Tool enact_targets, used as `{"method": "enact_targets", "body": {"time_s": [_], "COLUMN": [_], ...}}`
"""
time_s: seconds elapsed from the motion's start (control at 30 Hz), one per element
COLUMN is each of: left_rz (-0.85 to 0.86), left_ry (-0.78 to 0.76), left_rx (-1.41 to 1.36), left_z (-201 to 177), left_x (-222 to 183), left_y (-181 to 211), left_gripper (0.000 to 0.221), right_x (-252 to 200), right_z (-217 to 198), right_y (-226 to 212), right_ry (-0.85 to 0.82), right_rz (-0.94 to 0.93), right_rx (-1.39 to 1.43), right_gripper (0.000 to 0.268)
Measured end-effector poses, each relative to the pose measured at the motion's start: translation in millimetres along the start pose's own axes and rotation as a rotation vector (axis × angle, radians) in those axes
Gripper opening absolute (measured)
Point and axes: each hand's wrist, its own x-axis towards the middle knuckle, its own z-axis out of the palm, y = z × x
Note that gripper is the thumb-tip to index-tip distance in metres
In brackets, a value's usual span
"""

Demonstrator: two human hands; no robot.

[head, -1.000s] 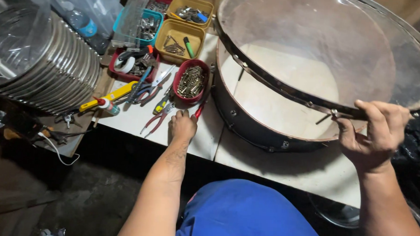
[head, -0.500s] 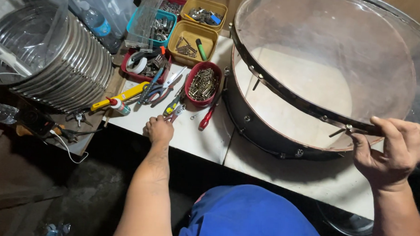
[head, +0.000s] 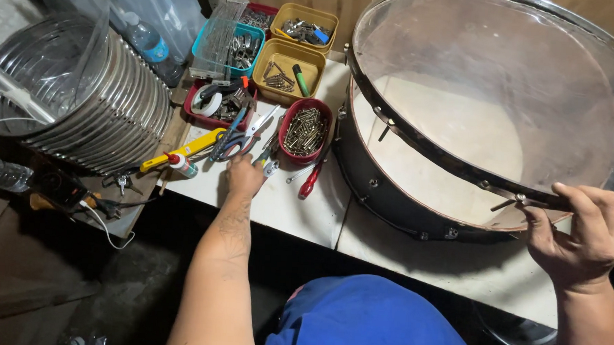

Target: Fitting a drum head and rim onto a drum shell and using a hammer to adjust the fit

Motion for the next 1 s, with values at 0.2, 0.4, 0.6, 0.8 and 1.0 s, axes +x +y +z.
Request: {"method": "enact_targets", "body": {"time_s": [0.2,0.4,0.6,0.8,1.0], "left_rz": [0.101,-0.084,-0.040,0.013,0.640], "left_ry": [-0.032,-0.116,-0.063,0.192,0.660], "left_rx": [0.029,0.182,-0.070,-0.212,-0.382], "left_z": [29,3,-28,-76,-229], "left_x": [27,23,6,9,-97], "left_y": [7,27,2,-50,97], "left_gripper": [0.044,0.044,0.043,0.040,0.046], "right_x": [6,6,15,35,53], "right_z": [-1,1,0,-3,-6], "right_y": [-11,-14,-22,-28,-22], "right_ry": [0.005,0.001,-0.031,0.010,0.052], "right_rz": [0.001,0.009,0.083,0.045,0.013], "right_rx": [-0.011,-0.044,-0.038,0.017,0.055], "right_gripper": [0.043,0.044,0.038,0.037,0.037]}}
